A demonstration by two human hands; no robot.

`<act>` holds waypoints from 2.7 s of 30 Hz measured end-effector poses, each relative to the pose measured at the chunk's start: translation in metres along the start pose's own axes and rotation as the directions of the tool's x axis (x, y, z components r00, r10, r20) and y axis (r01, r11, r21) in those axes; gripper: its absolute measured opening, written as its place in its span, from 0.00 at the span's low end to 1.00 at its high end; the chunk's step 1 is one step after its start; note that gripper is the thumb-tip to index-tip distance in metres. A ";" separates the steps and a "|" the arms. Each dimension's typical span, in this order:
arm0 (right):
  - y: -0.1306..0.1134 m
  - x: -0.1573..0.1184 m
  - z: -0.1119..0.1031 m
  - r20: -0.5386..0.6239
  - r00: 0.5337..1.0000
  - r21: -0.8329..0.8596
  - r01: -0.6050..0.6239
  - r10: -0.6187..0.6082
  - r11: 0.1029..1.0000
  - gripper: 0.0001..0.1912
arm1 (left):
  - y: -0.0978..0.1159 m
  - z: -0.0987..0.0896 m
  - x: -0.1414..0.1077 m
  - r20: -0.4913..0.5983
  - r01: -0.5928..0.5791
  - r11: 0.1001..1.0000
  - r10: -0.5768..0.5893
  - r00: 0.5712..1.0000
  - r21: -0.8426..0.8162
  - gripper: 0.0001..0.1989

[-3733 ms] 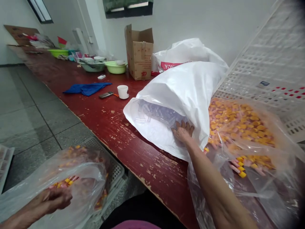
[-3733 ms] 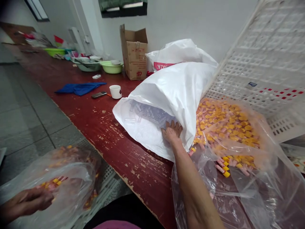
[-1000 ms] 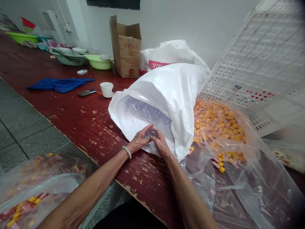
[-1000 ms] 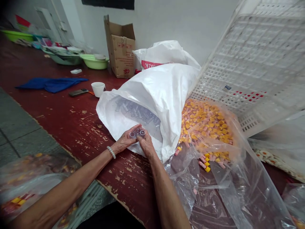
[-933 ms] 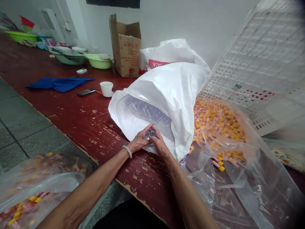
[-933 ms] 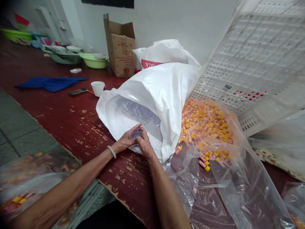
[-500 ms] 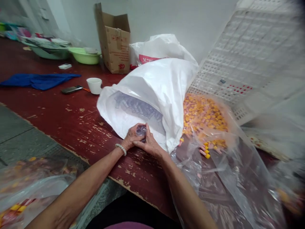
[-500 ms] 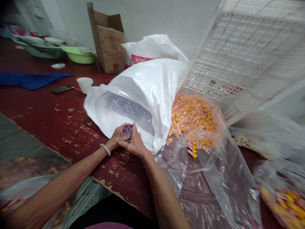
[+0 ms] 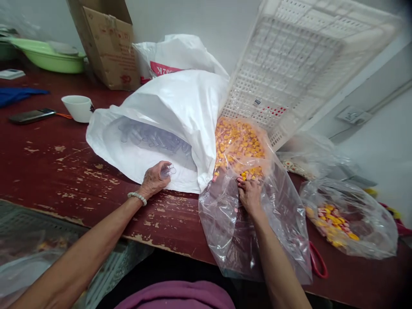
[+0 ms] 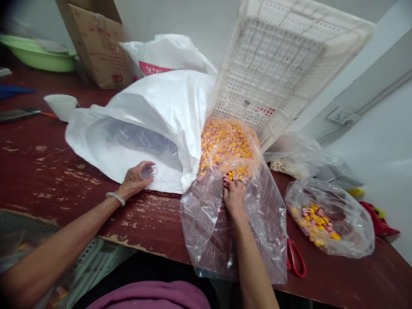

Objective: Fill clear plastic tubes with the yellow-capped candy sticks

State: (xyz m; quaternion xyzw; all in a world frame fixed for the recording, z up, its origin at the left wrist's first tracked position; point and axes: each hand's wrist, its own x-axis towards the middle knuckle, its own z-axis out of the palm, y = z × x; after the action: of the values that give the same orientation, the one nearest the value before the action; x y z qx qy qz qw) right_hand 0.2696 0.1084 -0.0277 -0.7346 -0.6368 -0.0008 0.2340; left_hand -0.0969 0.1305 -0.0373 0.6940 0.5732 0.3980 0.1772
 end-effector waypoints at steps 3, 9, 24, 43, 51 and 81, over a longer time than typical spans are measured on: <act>0.005 -0.005 0.010 -0.012 0.999 -0.042 -0.033 0.033 0.999 0.12 | 0.009 -0.002 -0.011 -0.069 0.051 0.979 -0.066 0.995 -0.195 0.22; 0.002 -0.008 -0.004 0.009 1.000 0.043 -0.016 0.016 0.999 0.14 | 0.059 -0.003 -0.048 0.058 0.162 0.782 -0.159 0.986 -0.602 0.22; -0.149 -0.074 -0.063 -0.015 0.755 0.604 0.530 -0.656 0.595 0.07 | 0.101 0.005 -0.089 0.227 0.049 0.858 0.080 0.971 -0.511 0.23; -0.053 -0.037 -0.027 -0.149 0.938 0.270 0.342 -0.312 0.900 0.21 | 0.117 0.027 -0.078 0.423 0.474 0.526 -0.223 0.878 -0.706 0.23; 0.017 0.015 0.002 -0.018 0.991 -0.085 0.128 -0.130 0.988 0.12 | 0.110 0.032 -0.081 0.454 0.486 0.485 -0.192 0.870 -0.727 0.24; -0.094 -0.083 -0.039 -0.047 0.768 0.467 0.582 -0.639 0.666 0.25 | 0.120 0.036 -0.075 0.375 0.362 0.688 -0.139 0.916 -0.629 0.21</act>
State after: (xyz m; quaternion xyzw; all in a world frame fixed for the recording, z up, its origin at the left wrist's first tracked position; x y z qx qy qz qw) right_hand 0.1771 0.0245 0.0146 -0.4008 -0.8404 0.1143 0.3464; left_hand 0.0069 0.0343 -0.0014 0.5440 0.4415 0.4437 0.5588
